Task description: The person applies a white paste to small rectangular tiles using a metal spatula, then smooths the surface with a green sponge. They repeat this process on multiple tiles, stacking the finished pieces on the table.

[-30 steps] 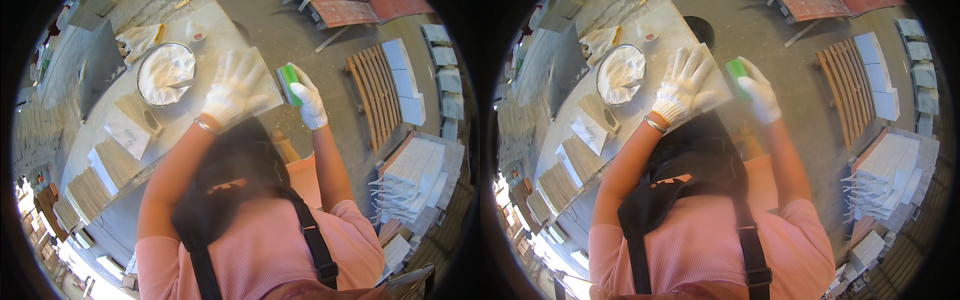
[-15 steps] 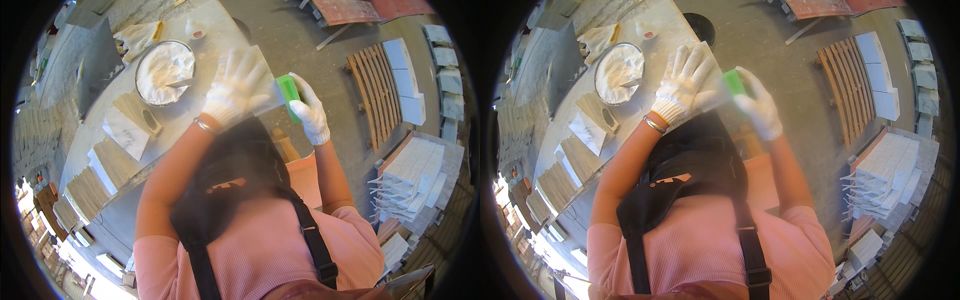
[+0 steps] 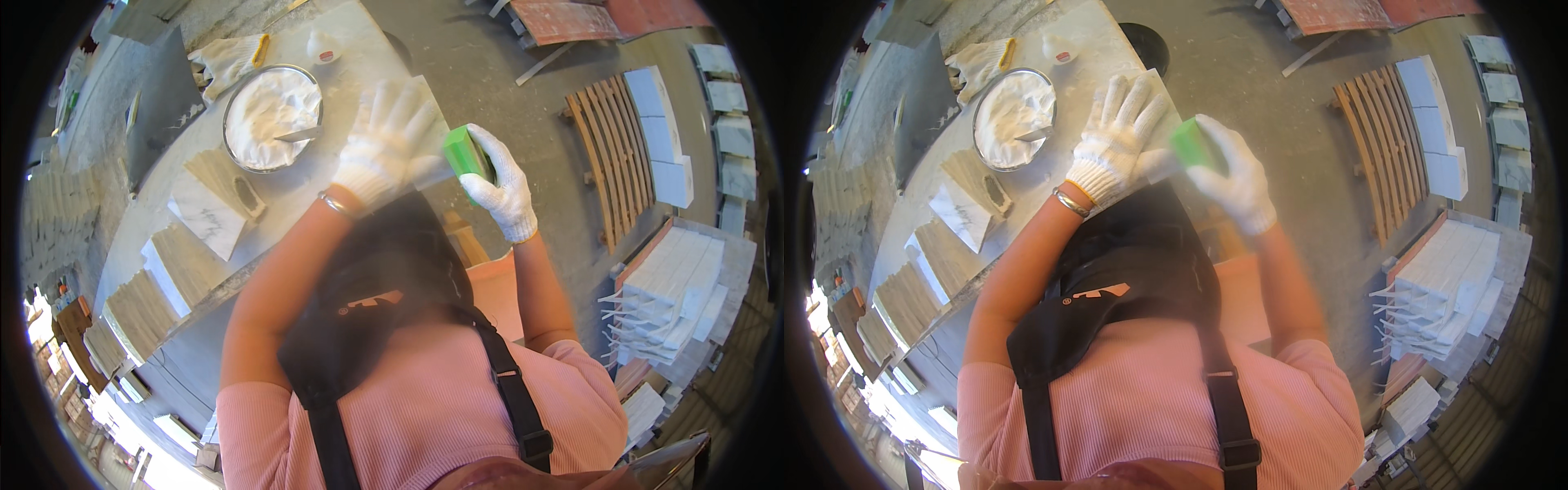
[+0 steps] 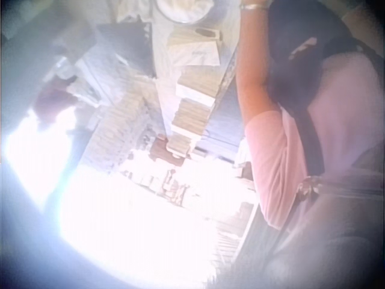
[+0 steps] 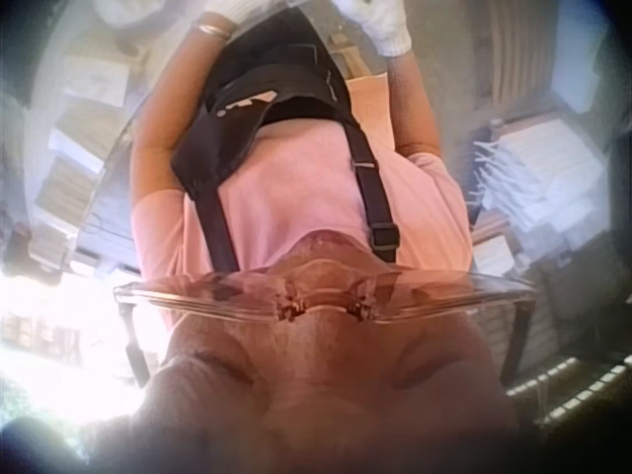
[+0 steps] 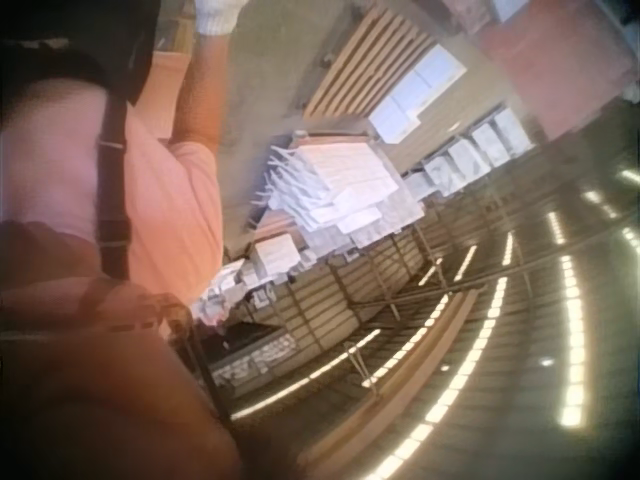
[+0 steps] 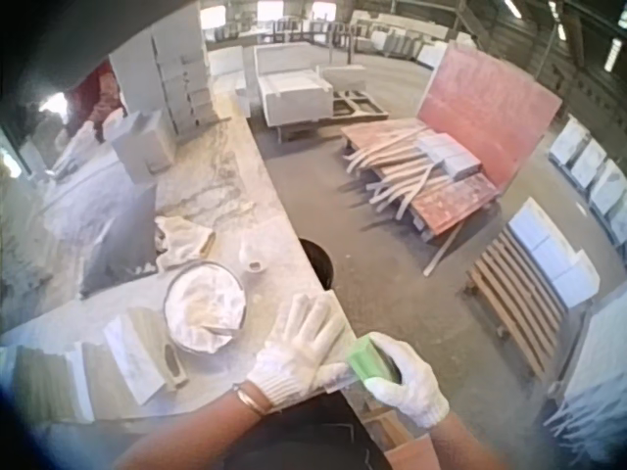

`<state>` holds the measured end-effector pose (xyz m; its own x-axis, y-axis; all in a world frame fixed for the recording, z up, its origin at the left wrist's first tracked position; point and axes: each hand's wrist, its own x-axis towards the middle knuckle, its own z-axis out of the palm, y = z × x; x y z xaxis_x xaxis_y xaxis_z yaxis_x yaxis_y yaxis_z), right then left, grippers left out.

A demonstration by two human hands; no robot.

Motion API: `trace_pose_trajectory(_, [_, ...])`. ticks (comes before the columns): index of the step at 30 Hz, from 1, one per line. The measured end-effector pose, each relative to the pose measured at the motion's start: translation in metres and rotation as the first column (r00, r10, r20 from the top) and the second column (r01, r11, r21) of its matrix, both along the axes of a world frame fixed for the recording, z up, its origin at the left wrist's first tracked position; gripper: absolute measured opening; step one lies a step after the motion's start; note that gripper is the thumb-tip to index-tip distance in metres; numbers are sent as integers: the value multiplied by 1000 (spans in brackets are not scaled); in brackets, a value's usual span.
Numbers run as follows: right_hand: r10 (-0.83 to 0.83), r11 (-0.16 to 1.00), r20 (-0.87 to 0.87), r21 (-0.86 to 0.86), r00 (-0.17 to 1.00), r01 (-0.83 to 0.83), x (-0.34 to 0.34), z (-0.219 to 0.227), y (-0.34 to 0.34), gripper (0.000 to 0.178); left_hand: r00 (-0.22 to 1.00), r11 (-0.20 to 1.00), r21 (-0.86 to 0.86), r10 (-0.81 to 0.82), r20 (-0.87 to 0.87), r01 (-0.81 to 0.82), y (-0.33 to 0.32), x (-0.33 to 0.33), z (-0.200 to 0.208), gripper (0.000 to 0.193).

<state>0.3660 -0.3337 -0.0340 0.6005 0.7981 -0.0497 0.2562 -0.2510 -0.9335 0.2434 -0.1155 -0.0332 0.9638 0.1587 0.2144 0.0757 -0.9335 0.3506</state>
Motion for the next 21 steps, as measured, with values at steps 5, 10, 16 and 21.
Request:
trace_pose_trajectory(5, [-117, 978, -308, 131, 944, 163, 16, -22, 45, 70, 999, 1000, 0, 4, 40, -4, -3, 0, 3, 78])
trace_pose_trajectory(10, [-83, 973, -534, 141, 842, 185, 7, -11, 22, 80, 998, 1000, 12, 7, 64, -8, -2, -1, 2, 76])
trace_pose_trajectory(16, [-130, 967, -444, 140, 886, 211, -2, -16, 22, 80, 999, 998, -69, -5, 51, 8, -2, 0, 4, 72])
trace_pose_trajectory(21, [-111, 972, -454, 136, 884, 191, 9, -22, 37, 71, 999, 1000, -23, -1, 38, 1, -2, -2, 9, 74])
